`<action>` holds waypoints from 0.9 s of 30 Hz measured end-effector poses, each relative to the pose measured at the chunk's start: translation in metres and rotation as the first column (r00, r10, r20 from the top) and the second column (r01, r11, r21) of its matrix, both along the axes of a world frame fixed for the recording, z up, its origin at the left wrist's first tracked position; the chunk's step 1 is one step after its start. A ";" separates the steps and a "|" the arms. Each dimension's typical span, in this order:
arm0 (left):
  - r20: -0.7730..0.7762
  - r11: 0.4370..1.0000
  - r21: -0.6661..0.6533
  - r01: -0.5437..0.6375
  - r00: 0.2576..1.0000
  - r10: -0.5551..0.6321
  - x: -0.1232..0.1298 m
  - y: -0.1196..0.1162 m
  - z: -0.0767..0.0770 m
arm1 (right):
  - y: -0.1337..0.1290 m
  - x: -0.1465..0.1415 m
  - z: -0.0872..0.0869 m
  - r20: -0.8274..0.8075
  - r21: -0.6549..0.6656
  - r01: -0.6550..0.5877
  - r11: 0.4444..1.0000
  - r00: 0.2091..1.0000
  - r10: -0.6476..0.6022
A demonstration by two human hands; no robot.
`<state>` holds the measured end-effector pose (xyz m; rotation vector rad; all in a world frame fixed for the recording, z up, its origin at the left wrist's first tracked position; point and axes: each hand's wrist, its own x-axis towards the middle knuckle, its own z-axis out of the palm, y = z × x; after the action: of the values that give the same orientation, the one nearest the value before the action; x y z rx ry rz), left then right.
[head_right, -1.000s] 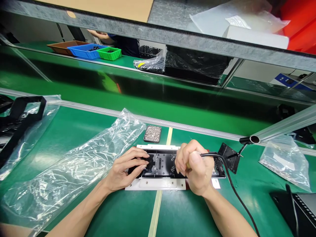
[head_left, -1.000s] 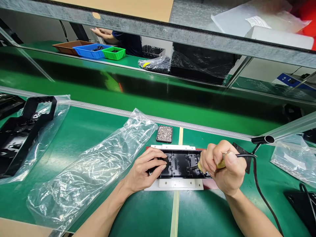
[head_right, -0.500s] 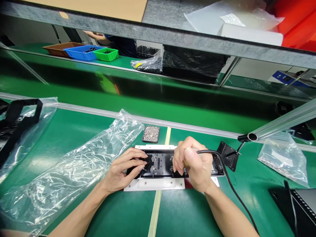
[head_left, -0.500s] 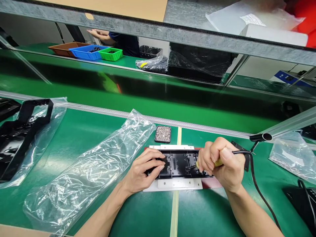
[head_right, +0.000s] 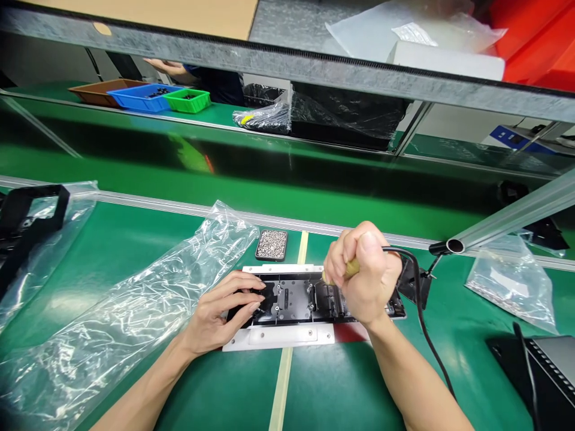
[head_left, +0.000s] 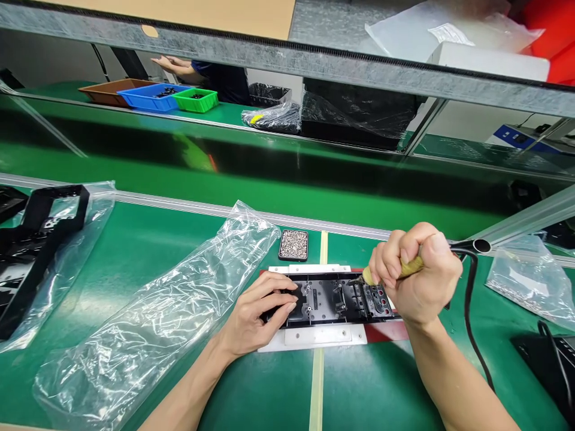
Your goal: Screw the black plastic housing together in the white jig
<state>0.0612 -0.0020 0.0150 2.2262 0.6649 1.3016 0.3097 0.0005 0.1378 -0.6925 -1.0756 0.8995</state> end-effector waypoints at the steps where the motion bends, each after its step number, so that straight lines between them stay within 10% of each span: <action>1: -0.002 1.000 -0.001 0.001 1.000 -0.001 0.000 0.000 0.000 | 0.002 -0.002 0.000 0.006 0.005 0.023 1.000 1.000 -0.023; 27: 0.005 1.000 -0.017 0.007 1.000 -0.007 0.000 -0.001 0.002 | 0.014 -0.015 -0.020 0.092 -0.046 -0.048 0.998 0.994 0.052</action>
<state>0.0614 -0.0034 0.0170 2.2098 0.6630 1.2926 0.2944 0.0145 0.1175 -0.7524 -1.1639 0.9434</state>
